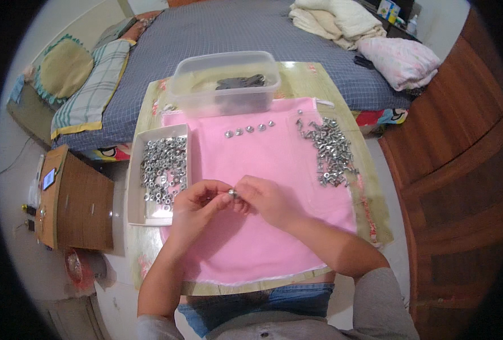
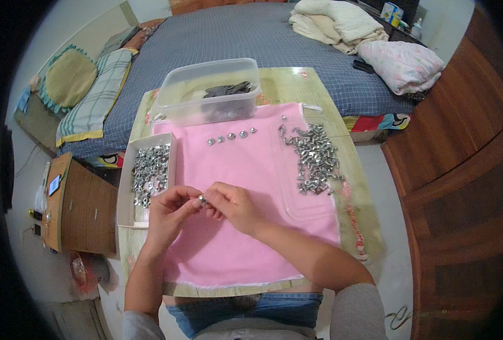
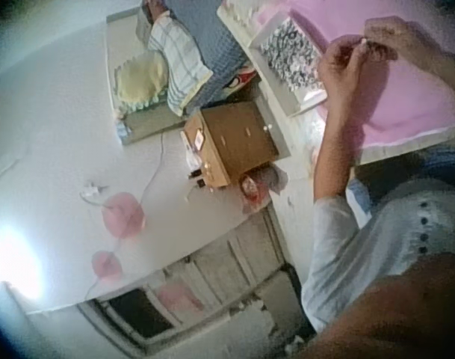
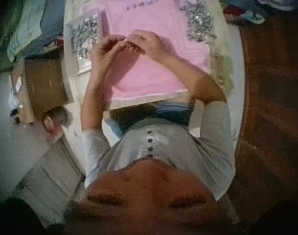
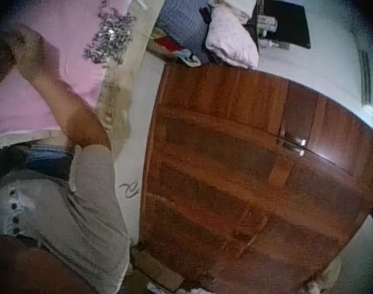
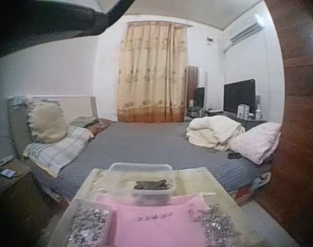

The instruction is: The person repeatedly picks small metal snap fastener components from a tray and a pile, aligns them by hand, and presses them together to form assembled units. Completed fasteners are placed in a row on a pink cloth on the table.

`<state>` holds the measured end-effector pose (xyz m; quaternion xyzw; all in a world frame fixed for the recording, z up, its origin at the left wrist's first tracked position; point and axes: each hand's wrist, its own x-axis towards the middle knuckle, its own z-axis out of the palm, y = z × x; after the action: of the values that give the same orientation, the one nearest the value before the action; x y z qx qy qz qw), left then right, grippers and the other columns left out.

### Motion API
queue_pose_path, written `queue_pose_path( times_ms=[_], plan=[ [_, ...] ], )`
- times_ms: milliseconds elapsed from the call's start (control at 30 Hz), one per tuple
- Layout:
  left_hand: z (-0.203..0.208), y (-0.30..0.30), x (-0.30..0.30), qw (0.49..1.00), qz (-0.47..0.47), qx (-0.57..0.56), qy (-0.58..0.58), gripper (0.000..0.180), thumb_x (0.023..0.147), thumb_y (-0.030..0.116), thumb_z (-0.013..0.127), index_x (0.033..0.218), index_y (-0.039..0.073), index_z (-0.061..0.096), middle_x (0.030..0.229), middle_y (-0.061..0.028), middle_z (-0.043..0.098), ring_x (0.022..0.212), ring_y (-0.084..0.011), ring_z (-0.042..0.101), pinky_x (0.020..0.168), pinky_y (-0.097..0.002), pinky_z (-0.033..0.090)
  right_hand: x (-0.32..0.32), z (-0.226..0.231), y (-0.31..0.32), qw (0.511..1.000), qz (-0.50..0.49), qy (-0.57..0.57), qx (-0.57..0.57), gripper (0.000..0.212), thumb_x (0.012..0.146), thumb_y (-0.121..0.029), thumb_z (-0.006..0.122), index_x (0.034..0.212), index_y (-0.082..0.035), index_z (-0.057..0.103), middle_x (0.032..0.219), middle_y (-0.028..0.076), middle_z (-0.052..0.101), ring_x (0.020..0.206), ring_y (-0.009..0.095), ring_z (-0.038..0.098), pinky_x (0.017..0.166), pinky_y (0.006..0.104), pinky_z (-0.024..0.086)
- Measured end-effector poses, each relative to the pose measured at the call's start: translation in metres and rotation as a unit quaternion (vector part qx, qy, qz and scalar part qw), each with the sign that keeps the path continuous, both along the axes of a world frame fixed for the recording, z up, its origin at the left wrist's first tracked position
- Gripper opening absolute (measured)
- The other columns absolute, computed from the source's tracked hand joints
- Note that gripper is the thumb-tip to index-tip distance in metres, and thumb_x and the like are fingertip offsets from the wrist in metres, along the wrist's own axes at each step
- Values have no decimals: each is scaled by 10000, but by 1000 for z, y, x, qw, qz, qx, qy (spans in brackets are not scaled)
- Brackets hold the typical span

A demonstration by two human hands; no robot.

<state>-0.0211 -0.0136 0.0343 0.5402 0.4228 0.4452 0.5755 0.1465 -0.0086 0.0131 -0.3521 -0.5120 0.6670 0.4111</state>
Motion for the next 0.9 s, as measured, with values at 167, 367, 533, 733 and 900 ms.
queue_pose_path(
  times_ms=[167,367,533,733,900],
  plan=[
    [-2,1,4,1000,-5,-9,-9,121,802,15,569,921,-11,563,831,-41,597,753,-95,572,678,-216,478,0,1,-1,999,-33,-17,-3,259,906,-261,434,804,-38,519,674,8,531,597,56,495,548,189,413],
    [-6,1,6,1000,-8,-10,-20,120,812,26,564,928,-5,559,823,-35,596,753,-87,569,681,-212,475,4,-2,0,1000,-13,-19,13,273,906,-270,431,789,-37,513,656,10,531,579,61,501,532,192,411],
    [-11,3,9,999,-12,-18,-44,124,817,32,559,936,-3,554,823,-34,594,750,-85,564,677,-208,465,0,0,1,993,-86,-68,43,263,902,-245,445,774,-26,515,646,16,538,560,67,508,506,198,410],
    [-16,4,14,995,-7,-62,-76,125,829,49,545,945,0,548,828,-32,590,754,-81,552,691,-204,452,3,-6,3,991,-92,-71,67,242,892,-224,460,765,-25,510,621,18,537,559,73,515,506,205,417],
    [-27,7,14,994,-1,-81,-72,119,831,44,533,943,5,540,822,-40,578,749,-93,549,699,-214,454,6,0,4,975,-50,-189,109,266,889,-253,453,755,-29,506,573,16,525,549,79,521,497,226,415]
  ],
)
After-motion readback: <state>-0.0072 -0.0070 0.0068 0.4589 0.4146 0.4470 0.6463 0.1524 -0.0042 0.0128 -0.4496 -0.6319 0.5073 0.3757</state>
